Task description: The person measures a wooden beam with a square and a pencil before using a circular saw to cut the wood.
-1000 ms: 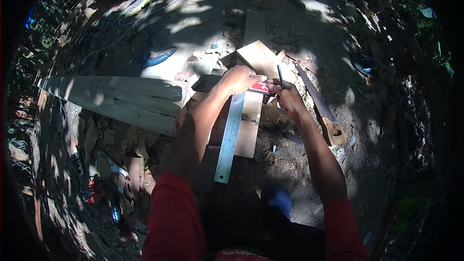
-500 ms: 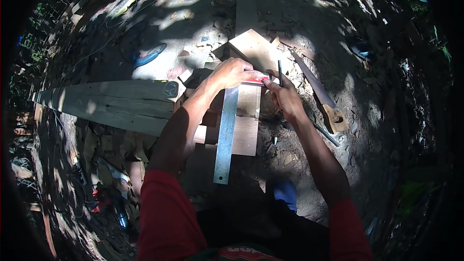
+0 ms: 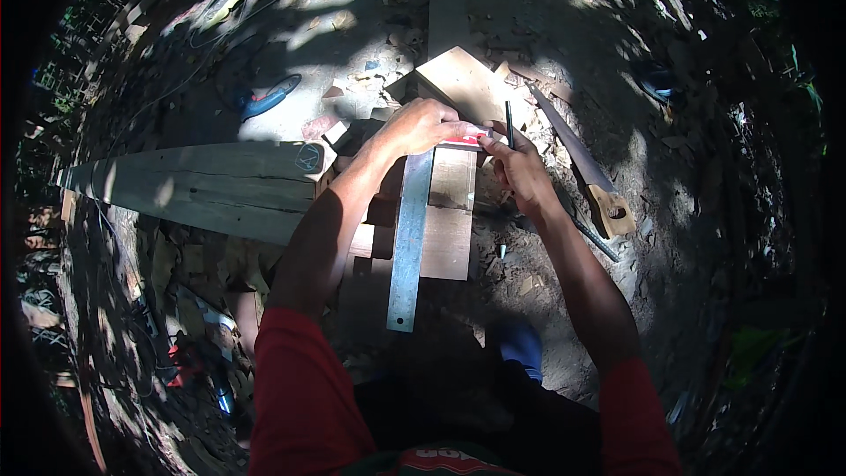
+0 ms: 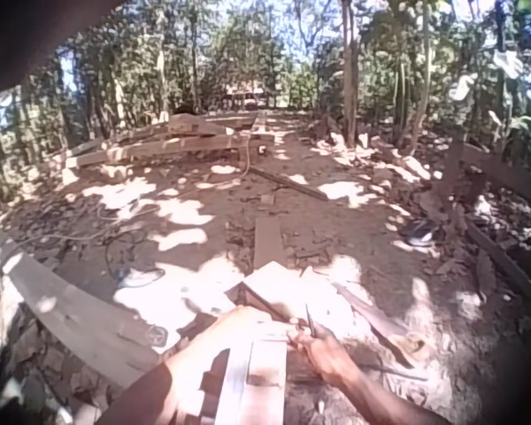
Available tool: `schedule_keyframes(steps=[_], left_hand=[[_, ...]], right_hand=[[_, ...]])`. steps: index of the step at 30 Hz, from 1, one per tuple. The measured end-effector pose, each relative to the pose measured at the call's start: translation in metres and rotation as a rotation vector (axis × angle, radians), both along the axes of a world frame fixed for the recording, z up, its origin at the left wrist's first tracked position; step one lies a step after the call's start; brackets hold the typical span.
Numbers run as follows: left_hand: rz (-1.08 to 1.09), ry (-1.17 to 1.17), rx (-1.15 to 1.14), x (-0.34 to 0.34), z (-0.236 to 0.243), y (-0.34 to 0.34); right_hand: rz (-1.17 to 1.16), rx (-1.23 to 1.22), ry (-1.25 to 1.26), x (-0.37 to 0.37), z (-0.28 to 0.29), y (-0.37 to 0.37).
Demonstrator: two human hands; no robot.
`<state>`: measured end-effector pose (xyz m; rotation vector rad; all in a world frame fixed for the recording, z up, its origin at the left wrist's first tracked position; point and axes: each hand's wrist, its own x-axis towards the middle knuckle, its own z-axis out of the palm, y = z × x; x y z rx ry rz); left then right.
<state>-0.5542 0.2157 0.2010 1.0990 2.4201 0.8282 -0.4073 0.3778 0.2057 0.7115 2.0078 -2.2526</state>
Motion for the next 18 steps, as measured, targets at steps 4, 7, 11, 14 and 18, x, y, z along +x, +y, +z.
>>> schedule_keyframes(steps=[4,7,11,14,18], left_hand=[[-0.012,0.003,0.003,-0.001,-0.004,0.003],[-0.022,0.004,0.004,-0.002,-0.003,0.004],[-0.029,0.014,0.006,-0.001,-0.003,0.004],[-0.022,0.006,-0.016,0.000,0.000,0.005],[-0.028,0.015,-0.002,0.000,-0.001,0.005]], right_hand=[[-0.028,-0.039,0.000,0.000,0.005,-0.002],[-0.044,-0.031,0.015,-0.001,0.001,0.000],[-0.046,-0.013,0.027,-0.002,-0.003,0.001],[-0.044,-0.010,0.034,-0.002,-0.004,0.002],[-0.028,-0.011,0.045,-0.002,-0.003,0.003]])
